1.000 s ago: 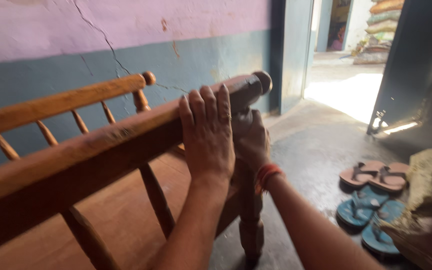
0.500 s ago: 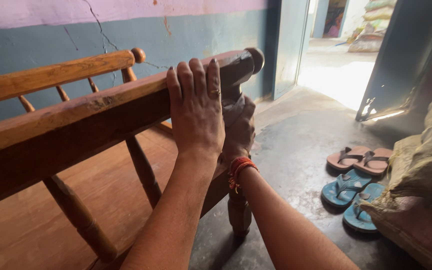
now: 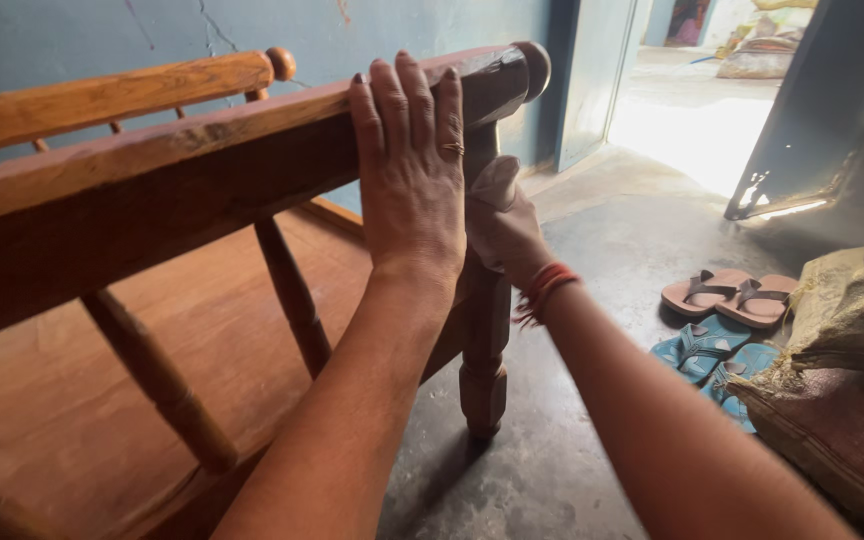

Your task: The person wipes a wooden chair with a white cloth, cleaning the backrest, armrests, and legs. The person uses both hands to hold the cloth and wipe different parts of the chair in a systematic manner.

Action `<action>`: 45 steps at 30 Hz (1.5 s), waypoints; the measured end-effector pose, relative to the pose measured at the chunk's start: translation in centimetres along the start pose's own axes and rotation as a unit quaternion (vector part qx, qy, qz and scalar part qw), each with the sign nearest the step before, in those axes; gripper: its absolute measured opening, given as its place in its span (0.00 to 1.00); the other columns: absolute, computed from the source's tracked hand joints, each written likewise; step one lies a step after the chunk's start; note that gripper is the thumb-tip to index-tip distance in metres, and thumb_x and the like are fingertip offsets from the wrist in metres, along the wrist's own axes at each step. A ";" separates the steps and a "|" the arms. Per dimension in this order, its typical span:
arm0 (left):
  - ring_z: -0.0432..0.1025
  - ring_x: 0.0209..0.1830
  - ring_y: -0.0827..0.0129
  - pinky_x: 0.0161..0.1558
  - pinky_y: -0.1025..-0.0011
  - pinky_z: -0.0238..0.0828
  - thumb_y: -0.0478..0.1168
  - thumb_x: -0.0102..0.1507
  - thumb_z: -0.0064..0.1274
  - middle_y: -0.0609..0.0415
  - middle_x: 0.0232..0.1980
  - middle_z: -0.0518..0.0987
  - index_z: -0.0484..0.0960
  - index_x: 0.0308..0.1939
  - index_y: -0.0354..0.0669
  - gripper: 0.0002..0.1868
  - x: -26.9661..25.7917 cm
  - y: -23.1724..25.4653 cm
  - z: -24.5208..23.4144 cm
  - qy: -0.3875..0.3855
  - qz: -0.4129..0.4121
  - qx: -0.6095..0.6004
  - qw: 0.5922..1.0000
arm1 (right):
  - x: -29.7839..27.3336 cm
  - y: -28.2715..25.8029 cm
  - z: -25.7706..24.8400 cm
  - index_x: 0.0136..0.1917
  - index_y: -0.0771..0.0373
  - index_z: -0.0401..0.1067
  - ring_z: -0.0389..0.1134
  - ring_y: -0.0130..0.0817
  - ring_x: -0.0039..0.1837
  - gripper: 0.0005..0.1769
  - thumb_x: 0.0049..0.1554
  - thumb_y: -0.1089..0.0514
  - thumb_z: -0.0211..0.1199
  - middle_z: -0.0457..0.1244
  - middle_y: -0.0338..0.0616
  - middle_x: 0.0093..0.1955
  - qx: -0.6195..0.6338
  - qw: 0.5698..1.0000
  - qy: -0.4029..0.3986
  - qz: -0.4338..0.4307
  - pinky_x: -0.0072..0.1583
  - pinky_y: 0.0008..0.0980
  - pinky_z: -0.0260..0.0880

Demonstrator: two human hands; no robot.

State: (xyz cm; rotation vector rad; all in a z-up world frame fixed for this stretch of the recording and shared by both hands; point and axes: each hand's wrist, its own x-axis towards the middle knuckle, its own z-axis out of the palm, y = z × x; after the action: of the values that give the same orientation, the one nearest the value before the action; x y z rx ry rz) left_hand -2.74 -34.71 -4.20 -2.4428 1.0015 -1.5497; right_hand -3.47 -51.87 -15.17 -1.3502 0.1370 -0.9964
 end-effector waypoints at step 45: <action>0.19 0.81 0.58 0.74 0.44 0.14 0.65 0.56 0.56 0.55 0.86 0.35 0.57 0.78 0.63 0.49 -16.2 -1.2 4.0 -0.235 0.238 -0.193 0.922 | -4.8 3.8 -1.4 0.56 0.60 0.69 0.73 0.35 0.51 0.34 0.39 0.49 0.78 0.70 0.44 0.49 -0.318 0.943 0.095 -0.034 0.53 0.35 0.75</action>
State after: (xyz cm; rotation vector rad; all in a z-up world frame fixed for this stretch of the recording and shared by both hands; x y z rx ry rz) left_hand -3.26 -25.73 -18.34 -2.3457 1.7336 -0.6186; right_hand -5.23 -50.15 -20.92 -1.8468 0.6041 -1.1962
